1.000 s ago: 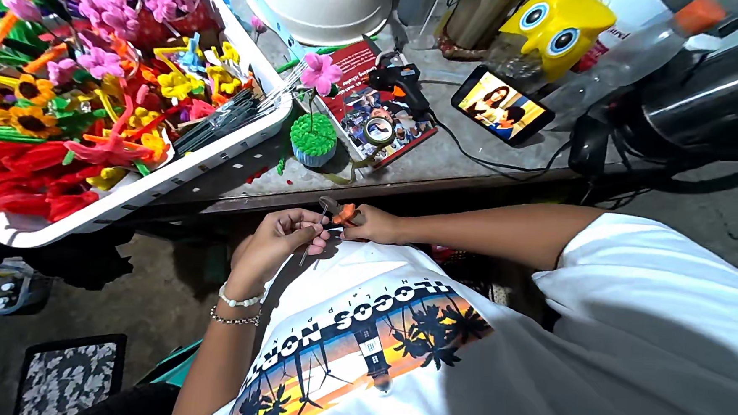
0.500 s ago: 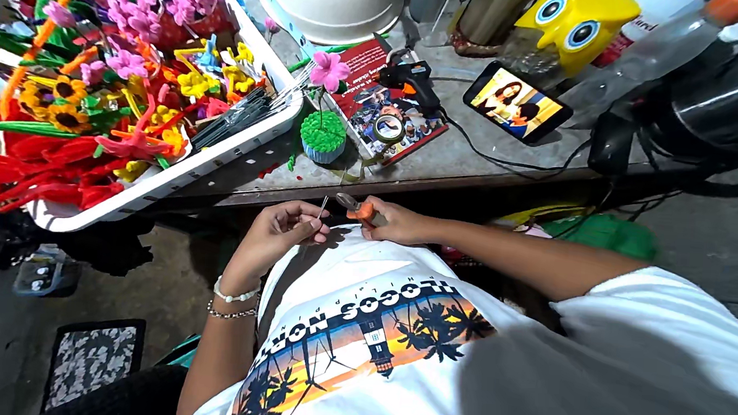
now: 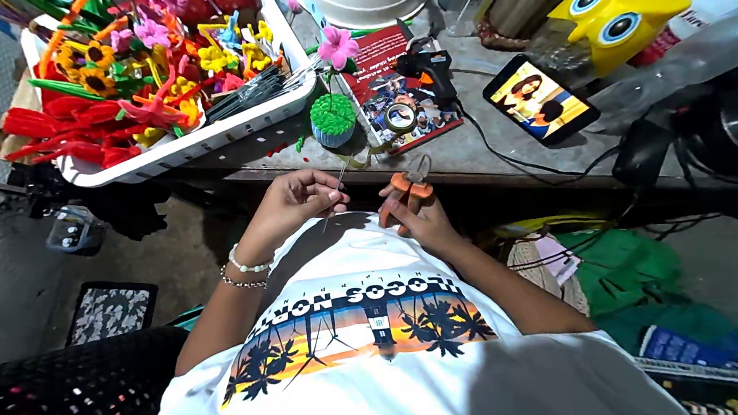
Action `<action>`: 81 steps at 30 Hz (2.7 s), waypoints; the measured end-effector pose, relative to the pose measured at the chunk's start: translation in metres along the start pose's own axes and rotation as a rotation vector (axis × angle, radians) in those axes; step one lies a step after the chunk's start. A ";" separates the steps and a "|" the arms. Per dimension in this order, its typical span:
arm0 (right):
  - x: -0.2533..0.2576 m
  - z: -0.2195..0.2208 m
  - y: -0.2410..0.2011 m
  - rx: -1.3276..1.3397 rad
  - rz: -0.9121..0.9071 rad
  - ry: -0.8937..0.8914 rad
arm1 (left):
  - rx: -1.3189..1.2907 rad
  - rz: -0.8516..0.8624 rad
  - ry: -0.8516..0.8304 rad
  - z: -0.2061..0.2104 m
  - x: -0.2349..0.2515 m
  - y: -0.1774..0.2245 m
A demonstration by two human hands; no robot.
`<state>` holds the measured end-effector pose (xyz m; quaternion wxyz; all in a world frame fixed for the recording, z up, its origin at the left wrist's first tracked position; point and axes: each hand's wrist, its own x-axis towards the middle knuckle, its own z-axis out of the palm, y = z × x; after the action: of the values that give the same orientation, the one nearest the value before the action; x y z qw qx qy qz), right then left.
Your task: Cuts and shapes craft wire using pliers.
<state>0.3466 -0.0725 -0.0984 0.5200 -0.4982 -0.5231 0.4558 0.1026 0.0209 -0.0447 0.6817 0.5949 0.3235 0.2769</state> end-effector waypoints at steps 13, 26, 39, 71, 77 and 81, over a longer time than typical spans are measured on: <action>-0.009 0.002 0.010 0.279 0.216 -0.020 | 0.853 0.371 0.217 0.036 0.078 0.018; -0.016 0.000 0.011 0.377 0.223 0.057 | 1.310 -0.015 0.168 0.075 0.180 0.046; -0.016 -0.002 0.017 0.405 0.215 0.067 | 1.402 -0.165 0.269 0.083 0.212 0.047; -0.017 -0.002 0.019 0.380 0.210 0.092 | 1.408 -0.007 0.143 0.085 0.156 0.047; -0.018 0.001 0.014 0.394 0.214 0.102 | 1.523 -0.070 0.112 0.095 0.145 0.034; -0.019 0.000 0.014 0.416 0.211 0.113 | 1.548 -0.050 0.095 0.093 0.146 0.028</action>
<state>0.3462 -0.0900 -0.1140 0.5893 -0.4570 -0.3332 0.5769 0.2675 0.0777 -0.0260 0.0631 0.8818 0.4670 -0.0182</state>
